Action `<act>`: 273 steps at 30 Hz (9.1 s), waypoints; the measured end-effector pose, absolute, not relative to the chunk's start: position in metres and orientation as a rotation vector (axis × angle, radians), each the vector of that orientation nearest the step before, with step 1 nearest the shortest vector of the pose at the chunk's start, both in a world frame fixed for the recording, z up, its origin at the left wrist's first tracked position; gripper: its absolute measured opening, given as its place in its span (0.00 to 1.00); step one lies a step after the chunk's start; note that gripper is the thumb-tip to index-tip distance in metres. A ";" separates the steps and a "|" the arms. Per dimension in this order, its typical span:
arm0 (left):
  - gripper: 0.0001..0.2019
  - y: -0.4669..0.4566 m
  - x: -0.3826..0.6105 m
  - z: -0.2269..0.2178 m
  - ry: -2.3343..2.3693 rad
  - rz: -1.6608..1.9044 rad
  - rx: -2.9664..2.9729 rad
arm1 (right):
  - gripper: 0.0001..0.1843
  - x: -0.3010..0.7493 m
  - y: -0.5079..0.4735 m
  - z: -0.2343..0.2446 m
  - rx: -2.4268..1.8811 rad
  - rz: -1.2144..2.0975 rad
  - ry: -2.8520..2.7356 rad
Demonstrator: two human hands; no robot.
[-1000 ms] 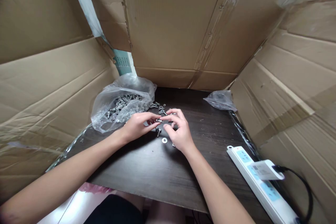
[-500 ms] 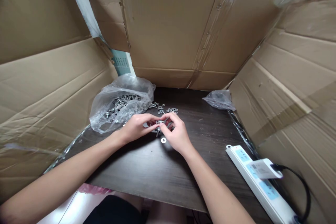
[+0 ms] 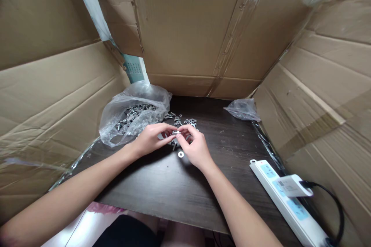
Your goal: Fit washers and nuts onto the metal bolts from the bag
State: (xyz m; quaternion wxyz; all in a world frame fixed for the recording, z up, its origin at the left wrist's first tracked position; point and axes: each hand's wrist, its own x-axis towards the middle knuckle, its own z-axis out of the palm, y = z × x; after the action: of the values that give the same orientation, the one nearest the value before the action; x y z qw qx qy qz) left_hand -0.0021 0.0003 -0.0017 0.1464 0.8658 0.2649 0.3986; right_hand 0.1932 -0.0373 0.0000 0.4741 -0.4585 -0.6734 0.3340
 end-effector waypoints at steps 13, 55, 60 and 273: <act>0.10 0.000 -0.002 0.002 0.792 1.300 2.199 | 0.16 0.202 -0.036 0.004 -1.080 0.702 -1.755; 0.10 0.009 -0.004 -0.011 1.193 0.813 2.509 | 0.09 0.195 -0.010 -0.036 -1.365 0.285 -2.041; 0.12 0.008 -0.002 -0.015 1.115 0.810 2.521 | 0.08 0.195 -0.011 -0.032 -1.323 0.294 -2.017; 0.08 -0.004 0.008 -0.007 0.688 1.068 2.053 | 0.15 0.194 -0.029 -0.008 -1.075 0.847 -1.771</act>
State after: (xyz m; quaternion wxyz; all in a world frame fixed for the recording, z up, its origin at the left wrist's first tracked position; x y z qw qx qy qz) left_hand 0.0084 -0.0045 -0.0074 0.3558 0.7946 0.2662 0.4137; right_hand 0.1943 -0.0293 -0.0079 0.4364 -0.4322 -0.7120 0.3404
